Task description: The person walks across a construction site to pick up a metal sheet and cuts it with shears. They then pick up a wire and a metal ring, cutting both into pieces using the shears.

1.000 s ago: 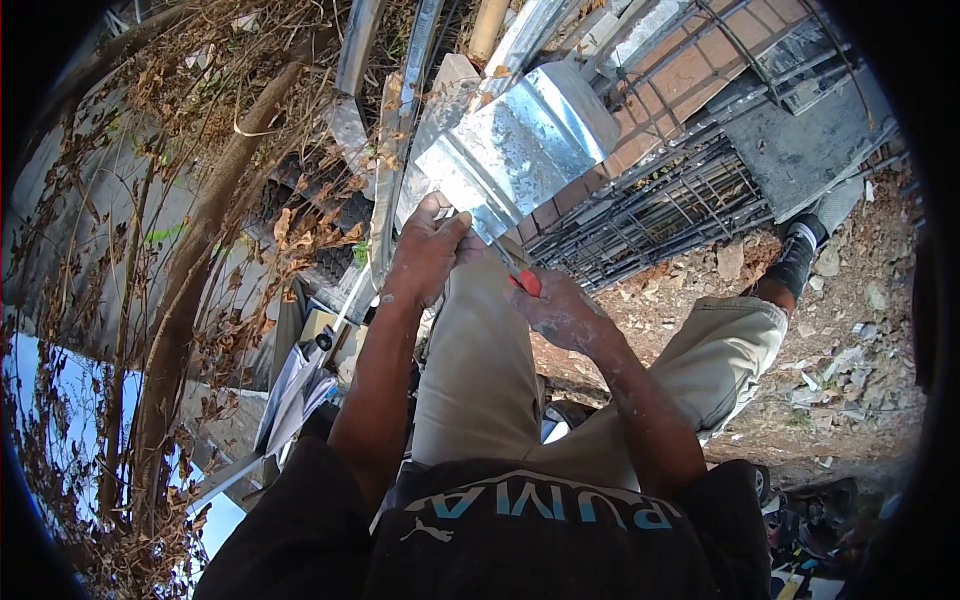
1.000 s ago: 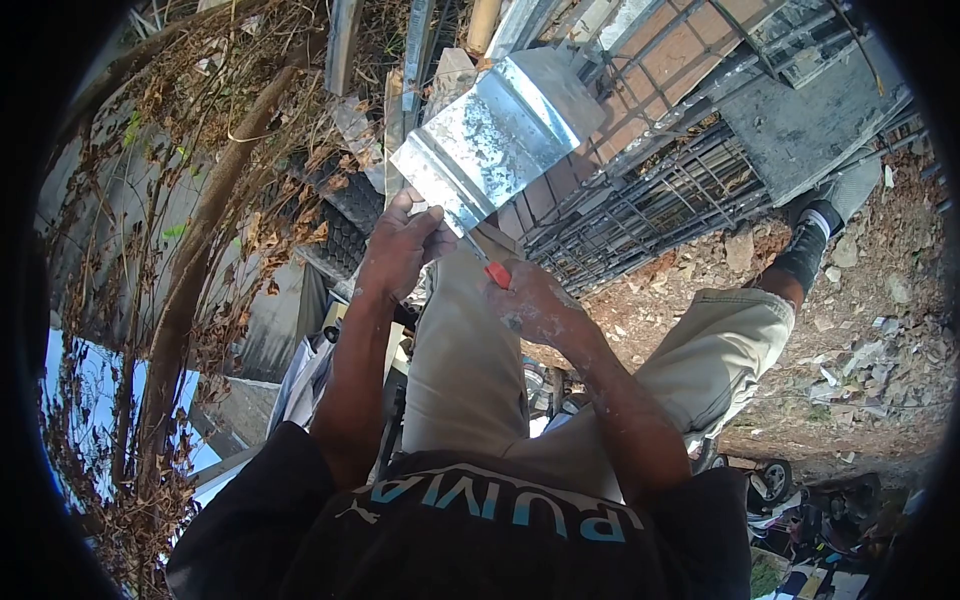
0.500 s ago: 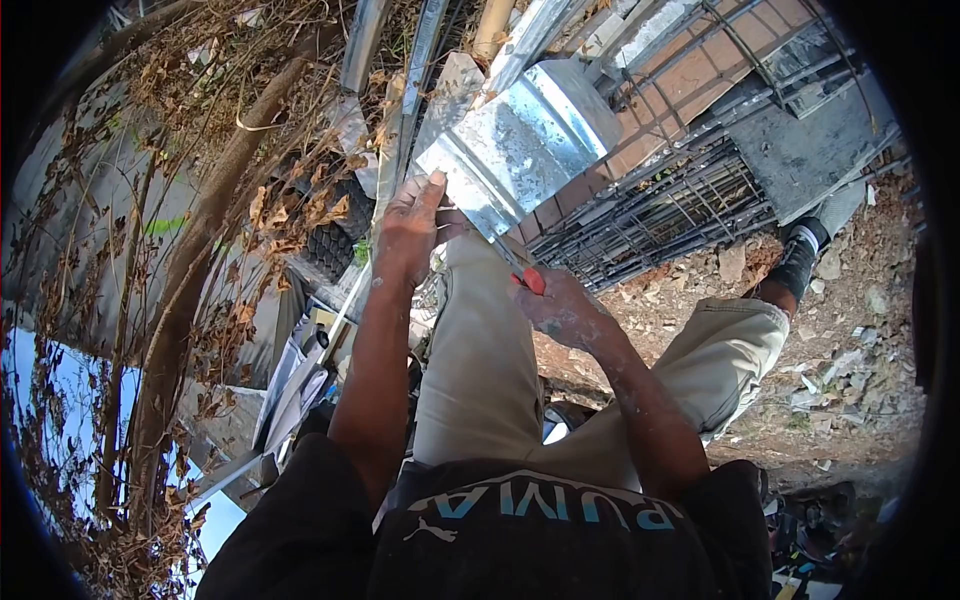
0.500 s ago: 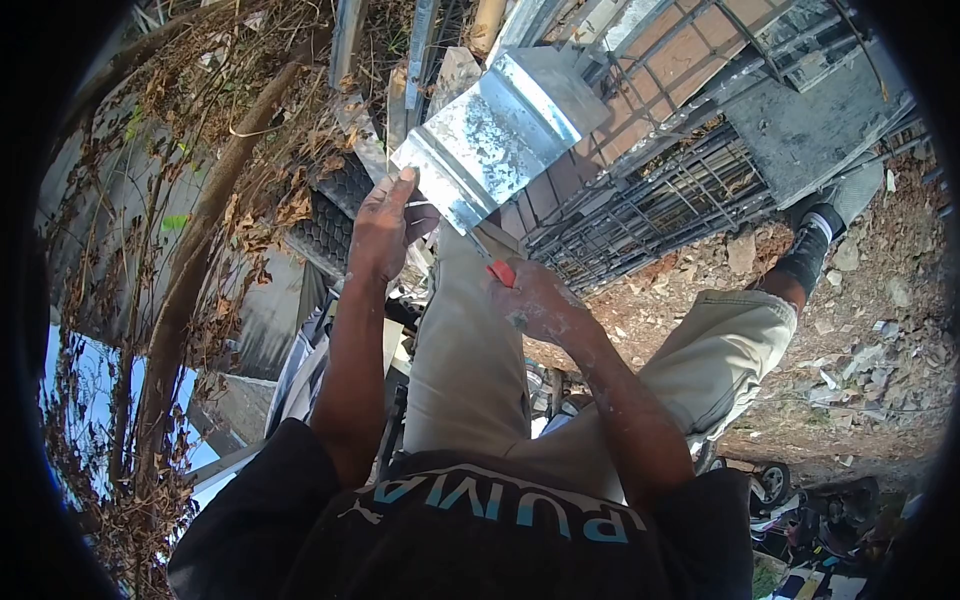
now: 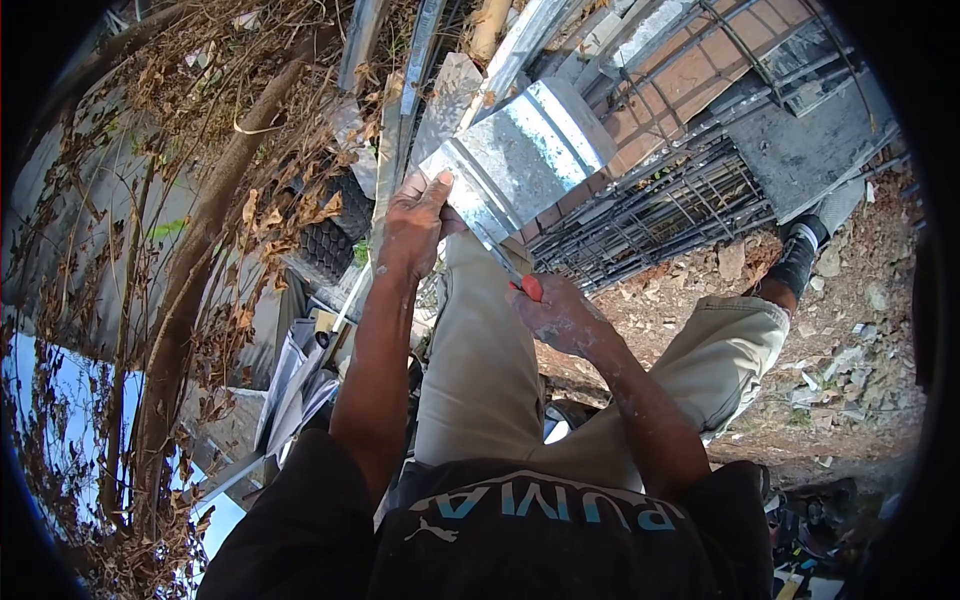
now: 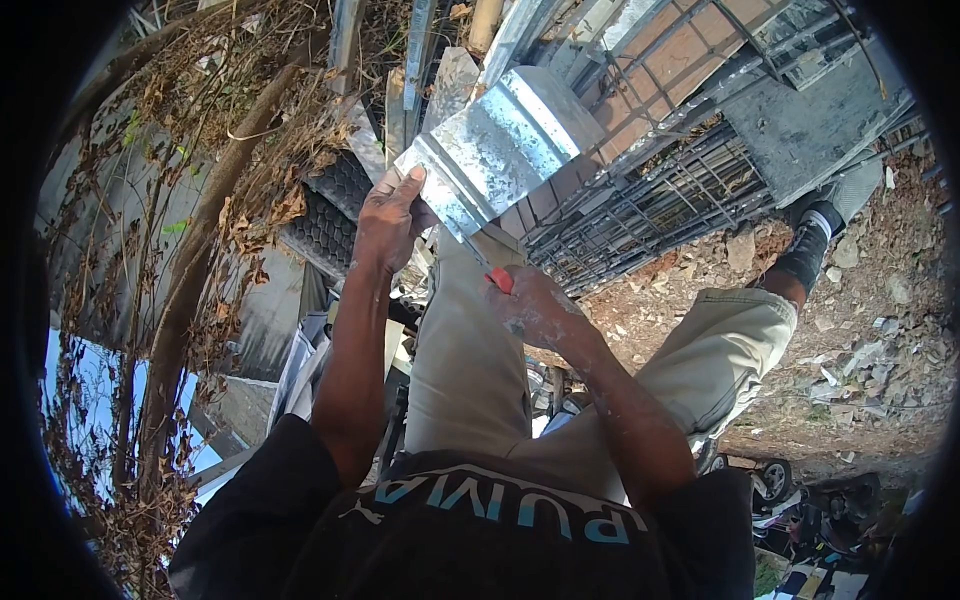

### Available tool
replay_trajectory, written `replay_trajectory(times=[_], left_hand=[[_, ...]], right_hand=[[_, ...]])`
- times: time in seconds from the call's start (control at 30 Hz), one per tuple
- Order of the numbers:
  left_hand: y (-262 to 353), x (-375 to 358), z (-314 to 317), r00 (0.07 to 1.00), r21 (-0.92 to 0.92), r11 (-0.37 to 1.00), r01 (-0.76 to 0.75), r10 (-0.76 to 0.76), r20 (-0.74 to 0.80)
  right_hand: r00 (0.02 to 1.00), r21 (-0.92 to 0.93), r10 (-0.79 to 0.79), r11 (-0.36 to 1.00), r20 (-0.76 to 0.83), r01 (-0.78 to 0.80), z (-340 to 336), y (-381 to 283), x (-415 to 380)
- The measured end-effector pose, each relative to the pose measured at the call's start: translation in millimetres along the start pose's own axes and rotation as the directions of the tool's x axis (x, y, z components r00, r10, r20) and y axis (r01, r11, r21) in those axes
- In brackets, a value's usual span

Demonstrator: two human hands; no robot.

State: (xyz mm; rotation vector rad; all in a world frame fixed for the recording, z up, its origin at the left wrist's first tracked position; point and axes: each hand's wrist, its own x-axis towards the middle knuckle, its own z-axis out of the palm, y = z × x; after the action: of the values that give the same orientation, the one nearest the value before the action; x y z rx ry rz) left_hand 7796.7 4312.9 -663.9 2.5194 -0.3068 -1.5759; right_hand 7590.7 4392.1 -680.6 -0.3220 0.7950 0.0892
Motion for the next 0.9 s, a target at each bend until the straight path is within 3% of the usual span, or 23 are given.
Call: replay_trajectory(times=[0.13, 0.23, 0.53, 0.63, 0.73, 0.9], left_hand=[[-2, 1, -1, 1.0, 0.0, 1.0, 0.009, -0.009, -0.011], [3, -1, 4, 0.999, -0.002, 1.0, 0.022, -0.023, -0.026], [-6, 4, -4, 0.998, 0.036, 0.998, 0.05, -0.049, -0.035], [-5, 4, -4, 0.998, 0.045, 0.998, 0.05, -0.049, -0.034], [-8, 6, -6, 0.998, 0.04, 0.998, 0.056, -0.055, -0.033], [1, -5, -5, 0.996, 0.029, 0.996, 0.088, -0.087, -0.031]], right_hand=[[0.999, 0.042, 0.047, 0.998, 0.025, -0.048, 3, 2, 1], [0.991, -0.086, 0.121, 0.989, 0.051, -0.117, 0, -4, 2], [0.991, -0.046, 0.005, 0.999, -0.131, -0.011, 15, 12, 4], [0.995, -0.099, 0.096, 0.99, -0.022, -0.098, 7, 4, 2], [0.997, -0.09, 0.064, 0.994, -0.035, -0.067, 9, 8, 2], [0.993, 0.098, 0.096, 0.99, 0.069, -0.102, 7, 10, 6]])
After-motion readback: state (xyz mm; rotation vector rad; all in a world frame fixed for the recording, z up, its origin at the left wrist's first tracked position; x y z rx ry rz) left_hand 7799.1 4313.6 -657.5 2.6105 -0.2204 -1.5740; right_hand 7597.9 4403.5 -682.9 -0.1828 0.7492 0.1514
